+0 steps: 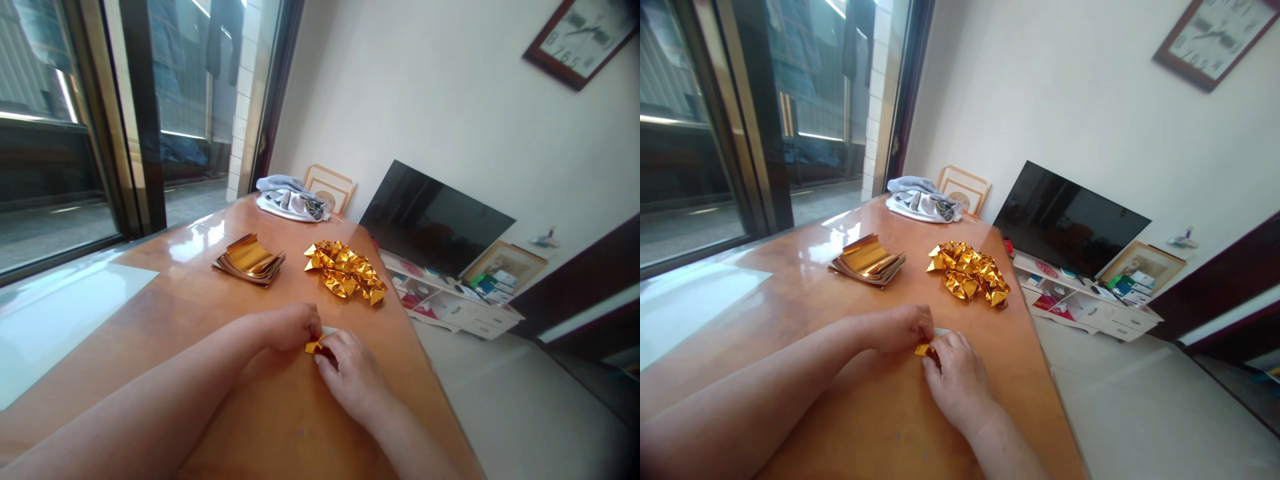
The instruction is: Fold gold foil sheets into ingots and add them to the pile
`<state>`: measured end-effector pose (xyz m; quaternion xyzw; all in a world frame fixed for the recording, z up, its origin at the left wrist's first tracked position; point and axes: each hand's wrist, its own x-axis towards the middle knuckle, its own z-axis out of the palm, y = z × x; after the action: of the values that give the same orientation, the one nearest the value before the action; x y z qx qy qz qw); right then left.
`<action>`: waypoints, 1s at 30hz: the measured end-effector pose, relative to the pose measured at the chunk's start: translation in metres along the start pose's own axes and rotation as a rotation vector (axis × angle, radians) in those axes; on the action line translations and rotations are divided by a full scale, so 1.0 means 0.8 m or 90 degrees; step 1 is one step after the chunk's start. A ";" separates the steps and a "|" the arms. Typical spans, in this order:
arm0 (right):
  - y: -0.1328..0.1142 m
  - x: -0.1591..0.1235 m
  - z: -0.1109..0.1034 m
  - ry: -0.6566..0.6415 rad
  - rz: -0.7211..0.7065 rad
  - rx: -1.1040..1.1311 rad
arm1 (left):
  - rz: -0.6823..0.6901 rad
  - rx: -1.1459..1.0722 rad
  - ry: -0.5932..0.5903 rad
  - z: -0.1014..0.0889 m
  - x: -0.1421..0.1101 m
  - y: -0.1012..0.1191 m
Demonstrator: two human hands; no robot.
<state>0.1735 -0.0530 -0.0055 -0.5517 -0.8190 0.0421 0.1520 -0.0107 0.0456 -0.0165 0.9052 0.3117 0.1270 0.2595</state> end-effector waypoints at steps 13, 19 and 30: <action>0.007 0.008 0.019 0.021 -0.057 -0.096 | -0.022 -0.014 -0.004 -0.009 -0.007 -0.007; 0.003 0.009 0.019 0.044 -0.013 -0.061 | 0.054 0.019 -0.006 -0.007 -0.004 -0.006; 0.008 0.015 0.035 0.075 0.114 0.096 | 0.036 0.035 -0.003 -0.007 -0.004 -0.005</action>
<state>0.1668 -0.0370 -0.0311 -0.6112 -0.7504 0.0847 0.2367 -0.0175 0.0482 -0.0142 0.9208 0.2884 0.1233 0.2318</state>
